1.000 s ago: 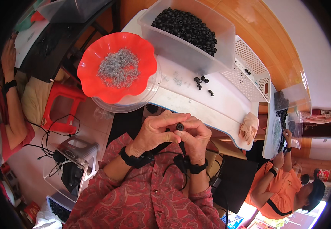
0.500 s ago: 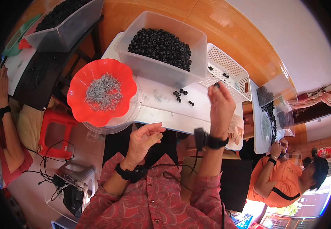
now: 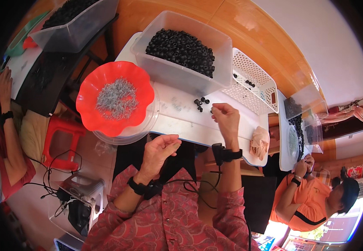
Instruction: Assembling small black plastic components by inserting metal pins.
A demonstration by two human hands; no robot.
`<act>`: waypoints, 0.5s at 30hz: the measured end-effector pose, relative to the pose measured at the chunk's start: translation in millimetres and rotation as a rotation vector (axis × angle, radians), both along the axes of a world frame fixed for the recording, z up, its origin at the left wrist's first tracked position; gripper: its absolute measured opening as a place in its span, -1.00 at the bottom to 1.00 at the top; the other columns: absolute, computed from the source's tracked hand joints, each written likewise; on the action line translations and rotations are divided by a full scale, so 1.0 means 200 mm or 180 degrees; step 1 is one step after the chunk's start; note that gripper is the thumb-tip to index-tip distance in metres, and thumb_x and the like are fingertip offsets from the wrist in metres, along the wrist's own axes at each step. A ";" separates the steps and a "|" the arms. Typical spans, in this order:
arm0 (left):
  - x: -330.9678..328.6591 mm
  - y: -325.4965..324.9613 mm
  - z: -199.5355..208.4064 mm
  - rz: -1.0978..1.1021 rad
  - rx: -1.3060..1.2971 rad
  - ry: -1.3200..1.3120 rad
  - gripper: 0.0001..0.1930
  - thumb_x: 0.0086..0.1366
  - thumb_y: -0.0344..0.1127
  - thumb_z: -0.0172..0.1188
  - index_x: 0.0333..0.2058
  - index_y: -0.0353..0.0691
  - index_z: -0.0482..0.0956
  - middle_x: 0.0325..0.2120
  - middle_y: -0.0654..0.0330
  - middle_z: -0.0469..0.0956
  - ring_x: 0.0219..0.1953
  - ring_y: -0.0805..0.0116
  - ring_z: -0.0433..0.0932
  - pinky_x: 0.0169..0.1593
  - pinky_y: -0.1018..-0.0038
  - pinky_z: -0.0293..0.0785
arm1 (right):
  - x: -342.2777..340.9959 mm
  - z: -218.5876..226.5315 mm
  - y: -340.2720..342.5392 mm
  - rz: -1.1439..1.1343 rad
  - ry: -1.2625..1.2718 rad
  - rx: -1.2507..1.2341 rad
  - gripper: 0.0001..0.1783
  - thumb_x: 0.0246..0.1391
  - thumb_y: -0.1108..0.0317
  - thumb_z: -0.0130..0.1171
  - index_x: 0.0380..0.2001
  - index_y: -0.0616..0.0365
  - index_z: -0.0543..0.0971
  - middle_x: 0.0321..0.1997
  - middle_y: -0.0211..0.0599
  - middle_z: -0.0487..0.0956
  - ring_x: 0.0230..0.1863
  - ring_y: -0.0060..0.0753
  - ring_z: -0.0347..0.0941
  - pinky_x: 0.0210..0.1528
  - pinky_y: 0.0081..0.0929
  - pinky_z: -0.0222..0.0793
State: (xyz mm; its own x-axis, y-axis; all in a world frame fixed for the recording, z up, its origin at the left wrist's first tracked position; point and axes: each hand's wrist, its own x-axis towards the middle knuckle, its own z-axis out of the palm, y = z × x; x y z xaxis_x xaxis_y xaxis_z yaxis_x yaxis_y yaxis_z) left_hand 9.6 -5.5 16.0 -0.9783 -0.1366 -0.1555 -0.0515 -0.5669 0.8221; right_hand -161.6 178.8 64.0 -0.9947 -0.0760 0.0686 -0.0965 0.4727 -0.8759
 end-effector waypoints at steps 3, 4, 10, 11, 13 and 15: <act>0.00 0.00 0.00 0.0012 -0.0017 -0.0049 -0.71 0.28 -0.41 0.23 -0.05 -0.38 0.53 -0.25 0.14 0.62 -0.33 0.56 0.53 -0.26 0.62 0.52 | 0.05 -0.06 -0.09 0.0085 0.0147 0.0246 -0.85 0.00 0.46 0.23 -0.34 0.27 0.67 -0.46 -0.19 0.63 -0.53 -0.48 0.55 -0.43 -0.54 0.43; 0.00 0.00 -0.01 0.0008 -0.0034 -0.0059 -0.72 0.28 -0.40 0.23 -0.06 -0.37 0.54 -0.26 0.16 0.62 -0.33 0.57 0.52 -0.26 0.62 0.51 | 0.05 -0.07 -0.11 0.0111 0.0218 0.0300 -0.84 -0.01 0.46 0.23 -0.33 0.26 0.67 -0.44 -0.16 0.63 -0.52 -0.42 0.55 -0.41 -0.51 0.43; 0.00 0.01 -0.02 0.0015 -0.0079 -0.0053 -0.73 0.27 -0.40 0.24 -0.07 -0.36 0.55 -0.27 0.20 0.63 -0.33 0.58 0.52 -0.27 0.64 0.51 | 0.03 -0.10 -0.21 -0.0011 0.0906 0.1304 -0.81 0.01 0.32 0.25 -0.29 0.15 0.68 -0.37 -0.10 0.56 -0.38 -0.11 0.54 -0.29 -0.26 0.44; 0.00 0.01 -0.02 0.0024 -0.0082 -0.0056 -0.73 0.27 -0.40 0.24 -0.07 -0.36 0.55 -0.27 0.20 0.63 -0.33 0.58 0.52 -0.27 0.64 0.51 | 0.02 -0.09 -0.24 -0.0002 0.0905 0.1300 -0.81 0.01 0.32 0.25 -0.29 0.15 0.68 -0.37 -0.10 0.56 -0.38 -0.11 0.54 -0.29 -0.26 0.44; 0.00 0.02 -0.01 0.0017 -0.0041 -0.0050 -0.73 0.28 -0.39 0.24 -0.07 -0.36 0.55 -0.27 0.20 0.63 -0.33 0.58 0.52 -0.27 0.64 0.51 | 0.02 -0.08 -0.28 -0.0094 0.0847 0.1762 -0.79 0.02 0.26 0.26 -0.31 0.13 0.67 -0.32 -0.12 0.52 -0.33 -0.04 0.53 -0.26 -0.19 0.44; 0.00 0.02 -0.02 0.0014 -0.0063 -0.0049 -0.73 0.28 -0.39 0.24 -0.07 -0.36 0.55 -0.27 0.20 0.63 -0.33 0.58 0.53 -0.27 0.64 0.51 | 0.00 -0.09 -0.30 -0.0047 0.0885 0.1896 -0.78 0.01 0.25 0.27 -0.32 0.14 0.66 -0.29 -0.11 0.51 -0.33 -0.02 0.53 -0.26 -0.17 0.44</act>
State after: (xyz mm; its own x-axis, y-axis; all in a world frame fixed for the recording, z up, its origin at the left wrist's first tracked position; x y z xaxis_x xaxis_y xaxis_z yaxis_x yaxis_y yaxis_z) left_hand 9.9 -2.0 12.3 -0.9752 -0.1442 -0.1677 -0.0617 -0.5509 0.8323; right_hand -161.7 118.7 46.1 -0.9472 -0.1668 0.2738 -0.2713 0.8721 -0.4073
